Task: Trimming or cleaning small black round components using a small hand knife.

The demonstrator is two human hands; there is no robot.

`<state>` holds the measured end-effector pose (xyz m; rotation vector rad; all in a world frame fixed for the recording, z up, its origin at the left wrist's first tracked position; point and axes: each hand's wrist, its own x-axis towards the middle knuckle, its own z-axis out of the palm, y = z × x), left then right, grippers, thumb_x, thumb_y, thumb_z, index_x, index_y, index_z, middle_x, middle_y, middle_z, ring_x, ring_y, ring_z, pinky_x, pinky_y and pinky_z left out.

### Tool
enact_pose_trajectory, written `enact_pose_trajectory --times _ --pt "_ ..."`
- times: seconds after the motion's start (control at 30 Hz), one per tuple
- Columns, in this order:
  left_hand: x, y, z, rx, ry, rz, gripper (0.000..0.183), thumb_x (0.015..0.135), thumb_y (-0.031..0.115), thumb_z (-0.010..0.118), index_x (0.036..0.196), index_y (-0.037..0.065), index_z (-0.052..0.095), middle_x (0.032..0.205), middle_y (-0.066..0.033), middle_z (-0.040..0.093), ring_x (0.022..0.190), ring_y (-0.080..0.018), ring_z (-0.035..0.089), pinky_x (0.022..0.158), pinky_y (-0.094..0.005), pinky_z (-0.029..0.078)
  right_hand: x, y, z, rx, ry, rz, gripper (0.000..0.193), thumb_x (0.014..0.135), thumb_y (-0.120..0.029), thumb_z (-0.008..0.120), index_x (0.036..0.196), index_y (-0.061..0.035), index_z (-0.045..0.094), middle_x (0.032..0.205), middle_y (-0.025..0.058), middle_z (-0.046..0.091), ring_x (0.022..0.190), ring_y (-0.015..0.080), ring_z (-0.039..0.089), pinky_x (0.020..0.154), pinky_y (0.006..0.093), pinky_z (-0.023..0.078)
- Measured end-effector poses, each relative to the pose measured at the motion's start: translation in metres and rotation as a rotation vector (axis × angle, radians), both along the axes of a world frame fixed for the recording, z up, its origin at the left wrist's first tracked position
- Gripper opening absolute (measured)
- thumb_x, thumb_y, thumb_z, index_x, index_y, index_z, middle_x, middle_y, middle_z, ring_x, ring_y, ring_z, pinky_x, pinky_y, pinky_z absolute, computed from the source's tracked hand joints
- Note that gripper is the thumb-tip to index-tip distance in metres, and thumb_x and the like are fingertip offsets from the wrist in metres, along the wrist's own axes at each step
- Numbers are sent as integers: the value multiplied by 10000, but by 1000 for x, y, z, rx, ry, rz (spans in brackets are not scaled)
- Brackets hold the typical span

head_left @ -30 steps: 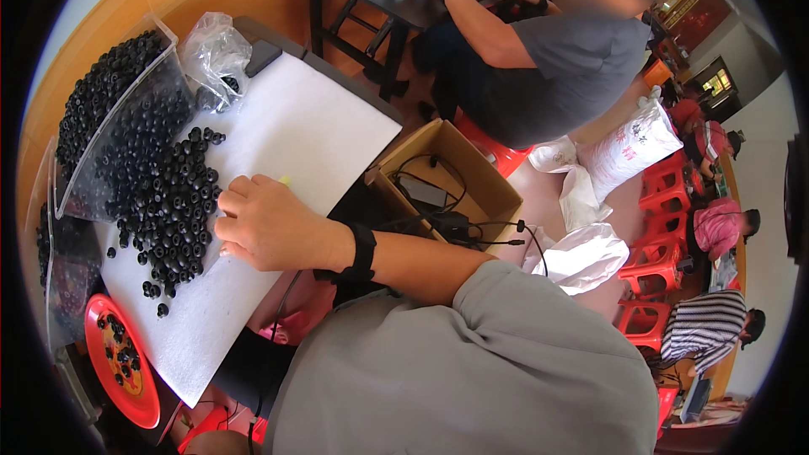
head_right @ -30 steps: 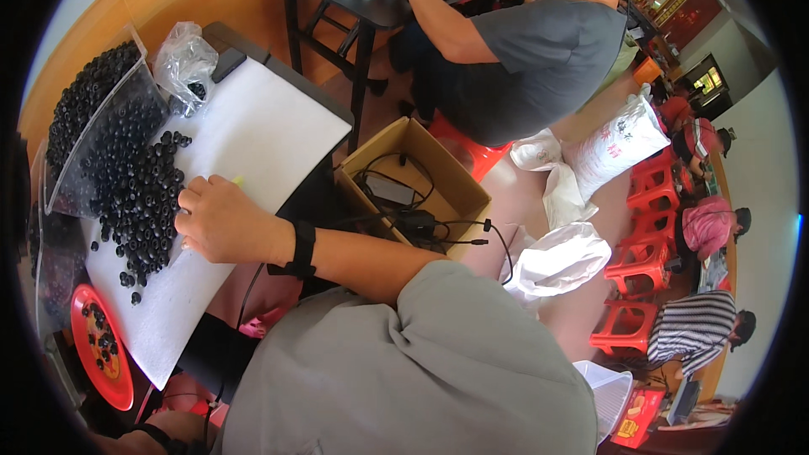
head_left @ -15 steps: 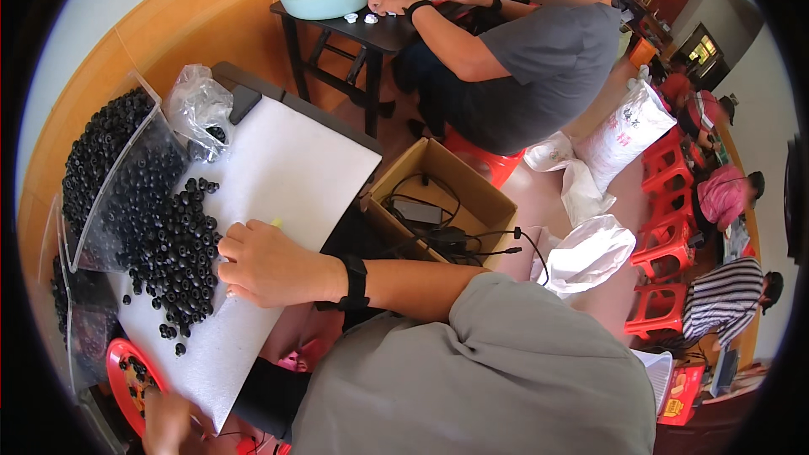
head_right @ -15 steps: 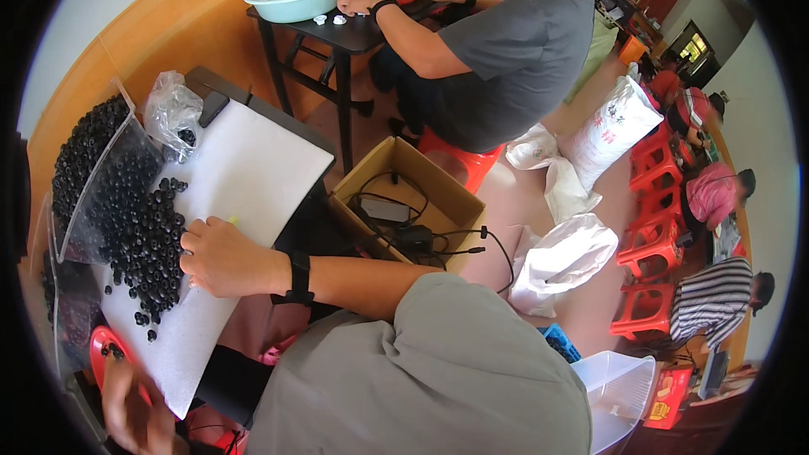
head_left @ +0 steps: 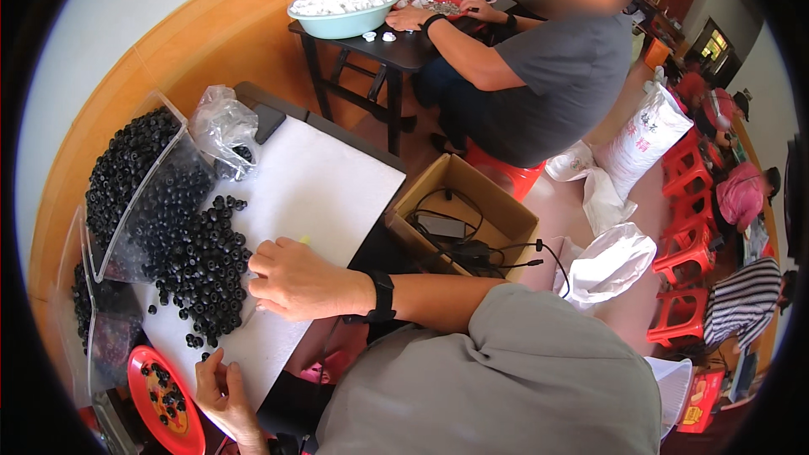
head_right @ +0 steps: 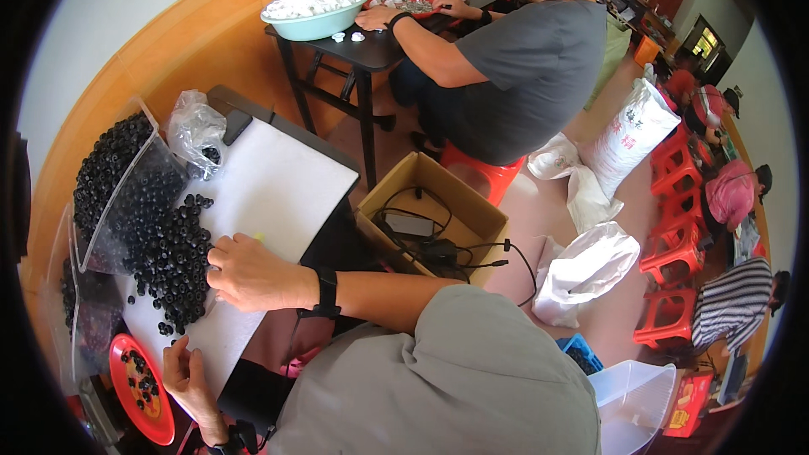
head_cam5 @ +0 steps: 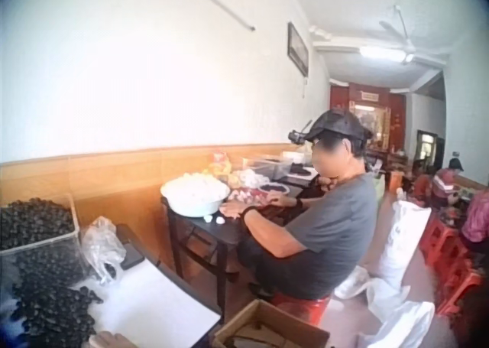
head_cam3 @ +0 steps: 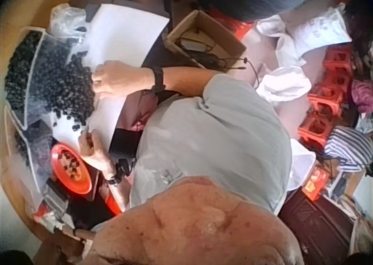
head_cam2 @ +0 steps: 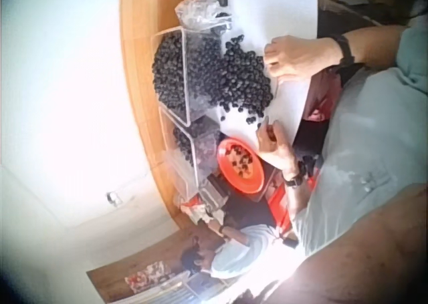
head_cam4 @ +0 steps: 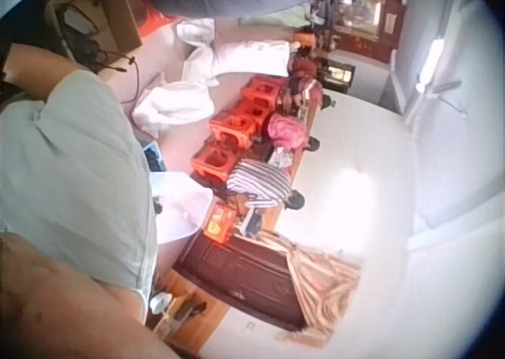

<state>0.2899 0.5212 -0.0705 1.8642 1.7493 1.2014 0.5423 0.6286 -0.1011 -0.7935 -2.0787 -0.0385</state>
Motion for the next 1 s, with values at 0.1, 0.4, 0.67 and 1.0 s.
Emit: enact_pose_trajectory --times 0.1,0.4,0.67,1.0 --pt "2 -3 1 -13 30 37 282 843 -36 675 1121 -13 714 803 -34 526 646 -116 465 565 -284 364 -1 0 2 1 6 12 156 807 -254 793 791 -124 709 922 39 592 969 243 579 795 393 452" --pt "3 -21 10 -7 -15 63 226 851 -50 668 1068 -19 720 816 -17 528 667 -103 456 588 -267 363 5 -21 9 -6 5 0 175 823 -251 804 814 -115 694 927 53 580 924 256 571 797 408 449" --pt "1 -45 41 -55 -261 22 168 894 -44 642 1036 -32 732 748 20 556 569 -37 446 496 -209 337 19 -52 19 31 -13 -57 187 816 -270 807 800 -123 694 906 53 576 907 251 568 784 416 426" --pt "-58 -64 40 -57 -91 35 185 849 19 672 999 -28 770 703 -18 622 555 -79 542 501 -256 406 -32 -69 1 167 50 -49 185 774 -228 800 739 -145 638 829 37 553 852 268 587 762 448 427"
